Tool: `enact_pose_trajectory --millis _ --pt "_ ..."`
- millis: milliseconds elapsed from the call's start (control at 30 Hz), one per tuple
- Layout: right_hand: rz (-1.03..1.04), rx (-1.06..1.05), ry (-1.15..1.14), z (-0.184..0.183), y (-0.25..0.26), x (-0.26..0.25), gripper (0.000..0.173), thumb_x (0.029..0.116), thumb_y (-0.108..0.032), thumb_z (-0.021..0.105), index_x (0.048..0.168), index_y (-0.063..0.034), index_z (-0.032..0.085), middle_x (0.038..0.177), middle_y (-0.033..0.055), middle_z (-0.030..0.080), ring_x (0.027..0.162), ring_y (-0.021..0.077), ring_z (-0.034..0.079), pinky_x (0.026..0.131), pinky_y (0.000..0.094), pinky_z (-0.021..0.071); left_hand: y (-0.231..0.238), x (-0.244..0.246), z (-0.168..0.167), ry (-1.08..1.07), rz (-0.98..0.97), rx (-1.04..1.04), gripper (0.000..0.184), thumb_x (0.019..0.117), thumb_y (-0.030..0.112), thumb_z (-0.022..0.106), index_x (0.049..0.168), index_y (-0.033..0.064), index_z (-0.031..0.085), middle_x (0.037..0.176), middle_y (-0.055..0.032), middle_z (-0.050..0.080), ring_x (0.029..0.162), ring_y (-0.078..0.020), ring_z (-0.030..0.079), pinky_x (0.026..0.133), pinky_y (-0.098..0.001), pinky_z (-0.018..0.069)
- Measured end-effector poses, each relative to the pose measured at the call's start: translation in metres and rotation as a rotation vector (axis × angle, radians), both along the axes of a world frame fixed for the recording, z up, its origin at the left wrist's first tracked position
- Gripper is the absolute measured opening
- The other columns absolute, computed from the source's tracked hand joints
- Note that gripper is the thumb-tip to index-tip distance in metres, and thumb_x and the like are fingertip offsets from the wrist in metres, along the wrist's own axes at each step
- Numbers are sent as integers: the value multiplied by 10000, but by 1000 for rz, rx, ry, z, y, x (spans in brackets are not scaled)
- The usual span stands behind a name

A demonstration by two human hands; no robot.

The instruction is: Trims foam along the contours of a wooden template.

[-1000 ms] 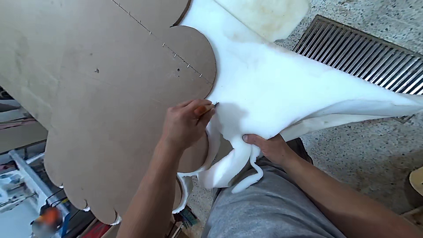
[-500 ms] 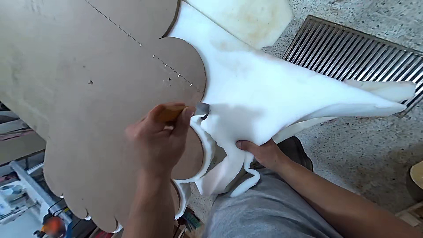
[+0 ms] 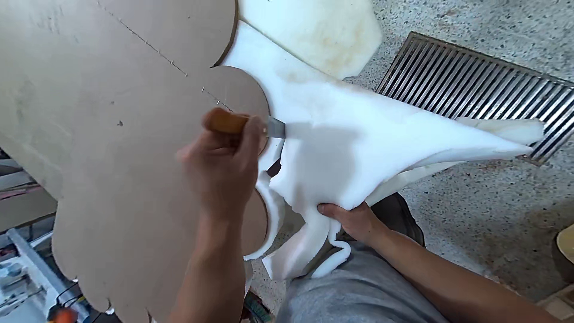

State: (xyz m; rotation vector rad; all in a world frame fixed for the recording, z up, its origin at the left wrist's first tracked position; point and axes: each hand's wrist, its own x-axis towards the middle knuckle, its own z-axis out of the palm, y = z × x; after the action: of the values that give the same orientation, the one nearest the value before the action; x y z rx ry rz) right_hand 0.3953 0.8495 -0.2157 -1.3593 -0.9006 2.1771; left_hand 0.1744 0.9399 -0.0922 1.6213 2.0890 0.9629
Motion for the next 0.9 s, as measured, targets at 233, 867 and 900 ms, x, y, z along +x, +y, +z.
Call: enact_pose_trajectory --millis 233,867,900 --pt "28 -14 35 -3 3 4 250 852 -178 830 1053 -75 721 945 22 762 915 115 735 887 306 620 31 6 -5 69 135 -102 203 989 305 690 957 104 682 733 44 723 597 -83 709 553 -319 638" --pt "301 372 -427 52 181 173 372 1029 -403 564 1241 -124 685 1021 52 752 925 213 717 854 444 598 22 -7 -4 -64 -40 -140 146 993 253 682 1080 138 704 785 36 707 597 -47 647 525 -253 563" --pt "303 393 -505 51 209 162 433 1022 -452 574 1313 -139 642 1110 51 742 1025 223 712 920 476 587 20 -6 -2 -29 -57 -153 163 985 259 698 1092 136 701 787 37 702 602 -39 636 533 -249 556"
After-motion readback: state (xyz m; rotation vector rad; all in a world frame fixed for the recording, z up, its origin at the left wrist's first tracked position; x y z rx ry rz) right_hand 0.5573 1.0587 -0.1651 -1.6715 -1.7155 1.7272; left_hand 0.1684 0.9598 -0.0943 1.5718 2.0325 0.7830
